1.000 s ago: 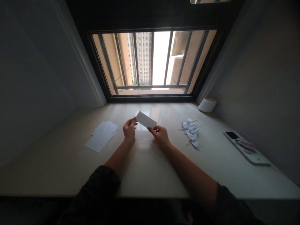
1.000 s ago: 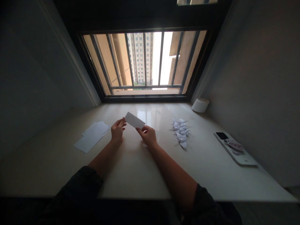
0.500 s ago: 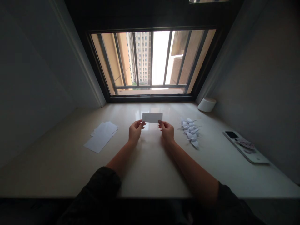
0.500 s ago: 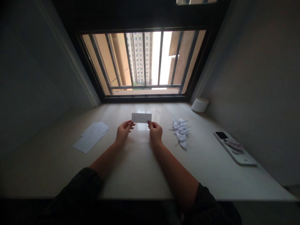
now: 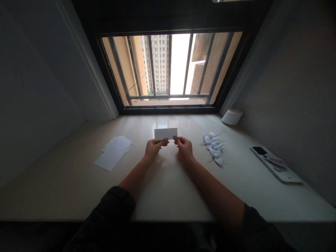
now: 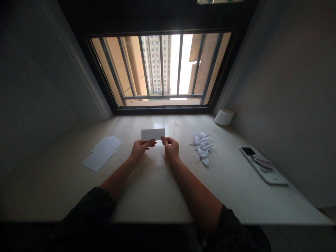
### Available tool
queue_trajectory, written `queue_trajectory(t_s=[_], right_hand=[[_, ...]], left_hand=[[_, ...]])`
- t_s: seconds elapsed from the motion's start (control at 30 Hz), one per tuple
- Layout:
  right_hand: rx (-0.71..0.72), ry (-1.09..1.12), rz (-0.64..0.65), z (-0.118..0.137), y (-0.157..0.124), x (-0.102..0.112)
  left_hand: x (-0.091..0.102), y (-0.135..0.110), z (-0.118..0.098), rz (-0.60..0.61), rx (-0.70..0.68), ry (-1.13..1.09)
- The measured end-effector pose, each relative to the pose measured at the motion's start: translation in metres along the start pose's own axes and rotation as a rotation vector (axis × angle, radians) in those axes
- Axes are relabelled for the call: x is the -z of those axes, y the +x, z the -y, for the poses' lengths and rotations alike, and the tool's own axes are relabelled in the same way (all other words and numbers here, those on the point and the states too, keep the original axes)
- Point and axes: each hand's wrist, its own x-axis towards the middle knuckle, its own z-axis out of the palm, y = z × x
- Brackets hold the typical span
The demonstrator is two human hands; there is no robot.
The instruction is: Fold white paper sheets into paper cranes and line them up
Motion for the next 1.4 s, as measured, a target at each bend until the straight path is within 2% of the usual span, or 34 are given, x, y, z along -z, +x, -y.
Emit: queue_trajectory(t_s=[0.27, 0.4, 0.6, 0.9, 1.03, 1.13, 1.2, 1.27, 1.4], right_hand=[[-0.052, 0.064, -0.020, 0.006, 0.002, 0.002], [-0.044, 0.153, 0.037, 0.011, -0.001, 0.002], [-0.044, 0.123, 0.090, 0.014, -0.005, 0.002], [-0.081, 0.140, 0.091, 0.020, 0.000, 0.008], [-0.070, 0.165, 0.173, 0.021, 0.001, 0.007], [-0.058, 0.200, 0.216, 0.019, 0.000, 0.004], [-0.025, 0.171, 0.218, 0.016, 0.000, 0.003], [0.053, 0.090, 0.160, 0.015, 0.000, 0.003], [0.356, -0.196, -0.046, 0.017, -0.002, 0.008]], left_hand=[[0.002, 0.000, -0.008, 0.095, 0.027, -0.020], [0.001, -0.001, -0.007, 0.074, 0.008, -0.038], [0.000, -0.001, -0.003, 0.106, -0.026, -0.016], [0.008, 0.001, -0.011, 0.253, -0.028, -0.043], [0.009, 0.002, -0.015, 0.228, -0.006, -0.093], [0.009, 0.002, -0.014, 0.152, -0.030, -0.101], [0.008, 0.003, -0.011, 0.095, -0.063, -0.074], [0.008, 0.005, -0.006, 0.055, -0.108, -0.008], [0.007, 0.005, 0.000, 0.031, -0.190, 0.128]])
